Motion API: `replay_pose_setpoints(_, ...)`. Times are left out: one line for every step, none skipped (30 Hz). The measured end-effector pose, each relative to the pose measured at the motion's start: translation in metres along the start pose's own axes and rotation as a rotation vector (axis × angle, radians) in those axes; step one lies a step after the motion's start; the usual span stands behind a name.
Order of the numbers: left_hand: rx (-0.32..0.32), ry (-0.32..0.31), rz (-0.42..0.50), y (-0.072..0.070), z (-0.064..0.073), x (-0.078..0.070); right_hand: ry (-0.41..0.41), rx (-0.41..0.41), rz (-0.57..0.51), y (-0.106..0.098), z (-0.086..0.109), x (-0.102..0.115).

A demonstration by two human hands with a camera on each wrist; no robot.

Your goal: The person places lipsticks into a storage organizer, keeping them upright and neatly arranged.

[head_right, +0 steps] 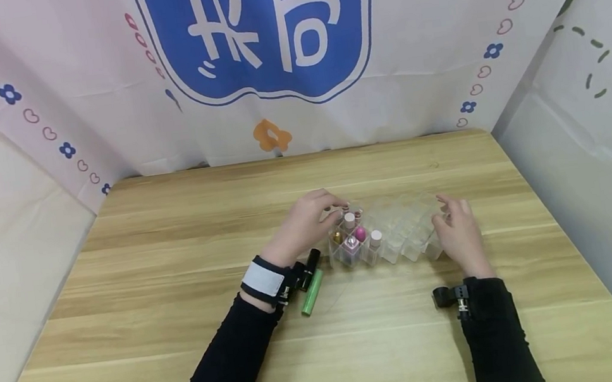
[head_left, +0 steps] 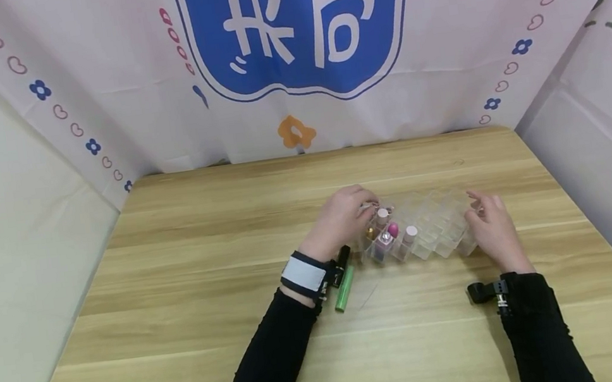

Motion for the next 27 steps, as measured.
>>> replay_pose_setpoints(-0.002, -0.014, 0.011, 0.0, 0.003, 0.001, 0.003, 0.002, -0.003, 0.0, 0.0, -0.001)
replay_pose_setpoints(-0.003, -0.03, 0.026, -0.001, 0.005, 0.002, 0.005, 0.003, -0.005, 0.0, 0.001, -0.002)
replay_pose_setpoints(-0.004, -0.042, 0.032, -0.001, 0.008, 0.003, 0.008, 0.003, -0.006, 0.0, 0.001, -0.002)
replay_pose_setpoints(-0.007, -0.052, 0.04, -0.001, 0.011, 0.004, 0.008, 0.004, -0.007, 0.0, 0.001, -0.002)
replay_pose_setpoints(-0.013, -0.06, 0.048, -0.002, 0.014, 0.005, 0.01, 0.006, -0.009, 0.0, 0.001, -0.003)
replay_pose_setpoints(-0.017, -0.066, 0.054, -0.002, 0.016, 0.006, 0.012, 0.008, -0.01, 0.0, 0.001, -0.003)
replay_pose_setpoints(-0.022, -0.068, 0.058, -0.002, 0.019, 0.007, 0.013, 0.009, -0.01, 0.0, 0.001, -0.003)
replay_pose_setpoints(-0.025, -0.066, 0.058, -0.002, 0.022, 0.009, 0.013, 0.009, -0.009, -0.001, 0.001, -0.003)
replay_pose_setpoints(-0.03, -0.062, 0.054, -0.002, 0.024, 0.01, 0.013, 0.01, -0.008, -0.001, 0.001, -0.004)
replay_pose_setpoints(-0.032, -0.062, 0.048, -0.002, 0.027, 0.011, 0.014, 0.012, -0.008, -0.001, 0.0, -0.004)
replay_pose_setpoints(-0.032, -0.062, 0.04, -0.002, 0.029, 0.013, 0.015, 0.011, -0.008, -0.001, 0.0, -0.004)
replay_pose_setpoints(-0.029, -0.062, 0.035, -0.002, 0.032, 0.014, 0.016, 0.01, -0.008, -0.001, 0.0, -0.004)
replay_pose_setpoints(-0.026, -0.066, 0.03, -0.002, 0.034, 0.016, 0.015, 0.008, -0.005, -0.001, -0.001, -0.004)
replay_pose_setpoints(-0.02, -0.072, 0.032, -0.001, 0.037, 0.018, 0.015, 0.007, -0.004, -0.001, -0.001, -0.004)
replay_pose_setpoints(-0.012, -0.086, 0.04, -0.002, 0.04, 0.02, 0.013, 0.009, -0.006, -0.001, -0.002, -0.003)
replay_pose_setpoints(-0.001, -0.1, 0.045, -0.002, 0.043, 0.021, 0.01, 0.01, -0.007, 0.0, -0.002, -0.002)
replay_pose_setpoints(0.006, -0.11, 0.053, -0.002, 0.046, 0.023, 0.006, 0.013, -0.008, 0.0, -0.003, -0.002)
replay_pose_setpoints(0.011, -0.118, 0.057, -0.003, 0.049, 0.025, 0.002, 0.014, -0.009, 0.0, -0.004, -0.001)
replay_pose_setpoints(0.017, -0.126, 0.055, -0.003, 0.052, 0.026, -0.001, 0.015, -0.011, 0.001, -0.005, -0.001)
replay_pose_setpoints(0.022, -0.124, 0.05, -0.003, 0.055, 0.028, -0.004, 0.016, -0.015, 0.001, -0.005, 0.0)
replay_pose_setpoints(0.03, -0.12, 0.041, -0.003, 0.057, 0.029, -0.006, 0.013, -0.017, 0.001, -0.006, 0.0)
replay_pose_setpoints(0.037, -0.112, 0.029, -0.003, 0.06, 0.031, -0.006, 0.008, -0.016, 0.001, -0.006, 0.0)
replay_pose_setpoints(0.044, -0.104, 0.018, -0.002, 0.061, 0.032, -0.006, 0.003, -0.014, 0.001, -0.006, -0.001)
replay_pose_setpoints(0.057, -0.098, 0.008, -0.002, 0.063, 0.032, -0.005, -0.002, -0.014, 0.001, -0.006, -0.001)
replay_pose_setpoints(0.071, -0.097, 0.003, -0.001, 0.064, 0.033, -0.003, -0.005, -0.014, 0.001, -0.005, -0.002)
replay_pose_setpoints(0.084, -0.097, -0.001, 0.0, 0.066, 0.033, -0.002, -0.007, -0.012, 0.001, -0.005, -0.003)
replay_pose_setpoints(0.095, -0.1, -0.005, -0.001, 0.067, 0.034, -0.002, -0.009, -0.011, 0.0, -0.005, -0.003)
Point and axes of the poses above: each hand's wrist, its own z-axis away from the middle knuckle, its own y-axis out of the palm, x = y × z, the point moved 1 cm from there along -z, towards the middle knuckle, and after that the axes turned 13 degrees about y, right-handed, at the moved point
